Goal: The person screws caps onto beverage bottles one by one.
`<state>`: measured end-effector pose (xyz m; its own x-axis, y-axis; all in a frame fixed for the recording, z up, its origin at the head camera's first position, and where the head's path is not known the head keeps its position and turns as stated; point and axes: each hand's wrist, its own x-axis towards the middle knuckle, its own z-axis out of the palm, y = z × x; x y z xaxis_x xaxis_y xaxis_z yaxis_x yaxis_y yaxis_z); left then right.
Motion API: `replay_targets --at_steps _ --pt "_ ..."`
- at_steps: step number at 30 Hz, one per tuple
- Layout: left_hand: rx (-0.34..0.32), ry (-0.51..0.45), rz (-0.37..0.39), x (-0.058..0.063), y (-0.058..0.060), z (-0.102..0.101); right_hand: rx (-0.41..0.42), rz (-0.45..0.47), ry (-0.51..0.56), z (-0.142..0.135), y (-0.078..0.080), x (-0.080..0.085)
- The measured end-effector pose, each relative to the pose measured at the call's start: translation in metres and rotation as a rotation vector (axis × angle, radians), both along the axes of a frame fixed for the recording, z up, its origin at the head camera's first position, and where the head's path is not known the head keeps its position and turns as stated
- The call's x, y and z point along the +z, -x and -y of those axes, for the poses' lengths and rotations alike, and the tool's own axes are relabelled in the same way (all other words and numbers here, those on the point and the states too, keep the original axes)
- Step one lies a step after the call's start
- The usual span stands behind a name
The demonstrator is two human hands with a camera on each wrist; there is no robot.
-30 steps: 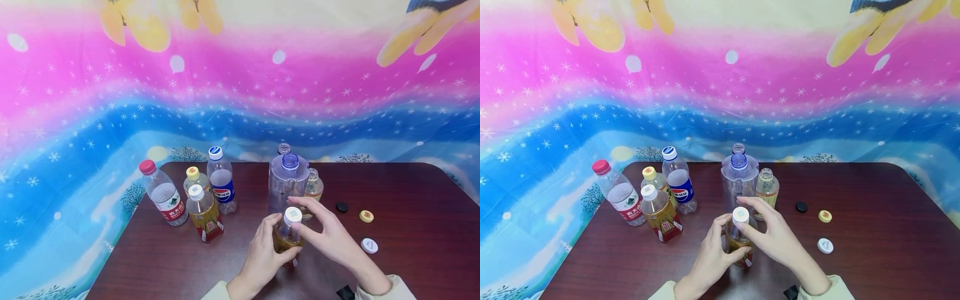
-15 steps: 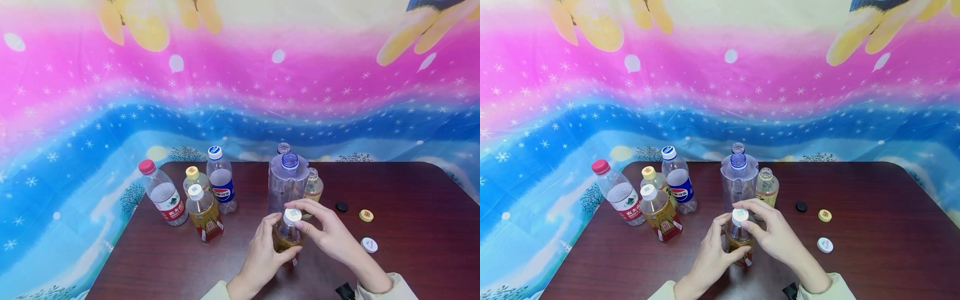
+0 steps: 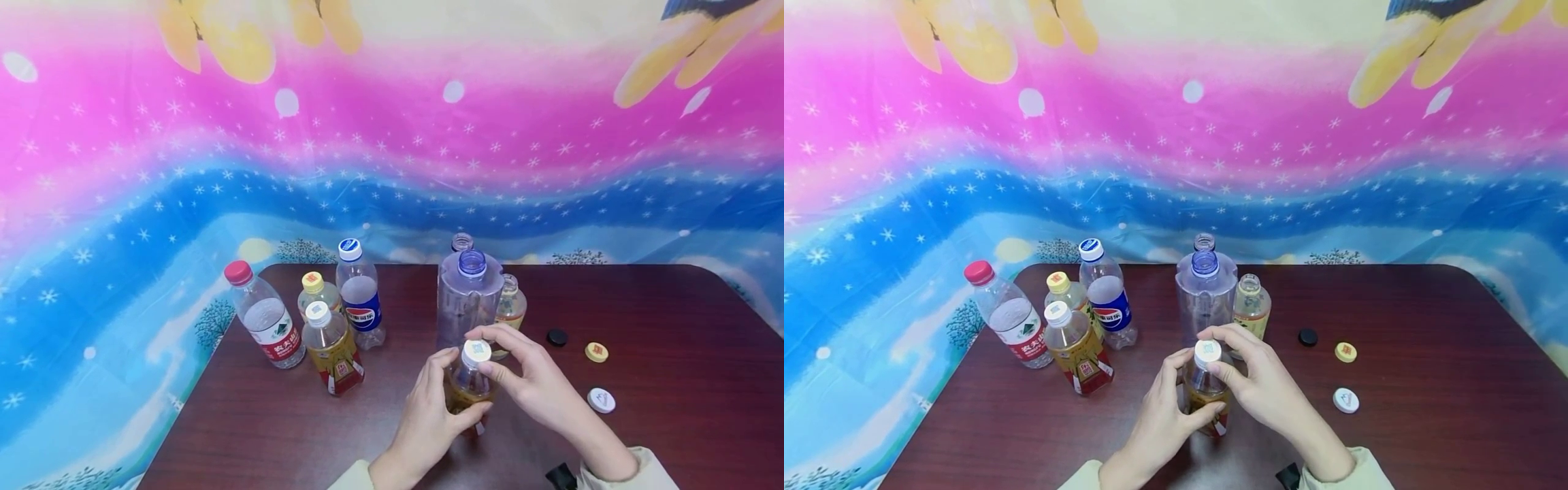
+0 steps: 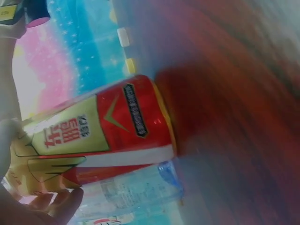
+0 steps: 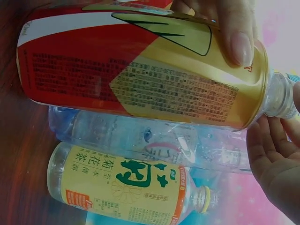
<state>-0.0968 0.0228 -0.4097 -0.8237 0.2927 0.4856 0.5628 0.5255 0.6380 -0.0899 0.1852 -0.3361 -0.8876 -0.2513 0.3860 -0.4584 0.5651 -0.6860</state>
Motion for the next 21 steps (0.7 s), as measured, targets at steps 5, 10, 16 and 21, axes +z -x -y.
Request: replay_targets --at_steps 5,10,16,21 --pt "0.005 -0.001 0.094 0.004 -0.005 -0.001 0.006 0.013 0.031 0.000 -0.001 -0.001" --pt "0.009 0.003 0.116 0.003 -0.008 -0.001 0.012 0.018 0.048 0.001 -0.001 -0.003" --pt "0.056 0.032 0.082 -0.001 -0.011 -0.001 0.010 0.003 0.050 0.002 -0.001 -0.004" --pt "0.090 0.008 0.198 0.000 -0.011 -0.003 -0.005 0.009 0.041 0.003 -0.003 -0.004"
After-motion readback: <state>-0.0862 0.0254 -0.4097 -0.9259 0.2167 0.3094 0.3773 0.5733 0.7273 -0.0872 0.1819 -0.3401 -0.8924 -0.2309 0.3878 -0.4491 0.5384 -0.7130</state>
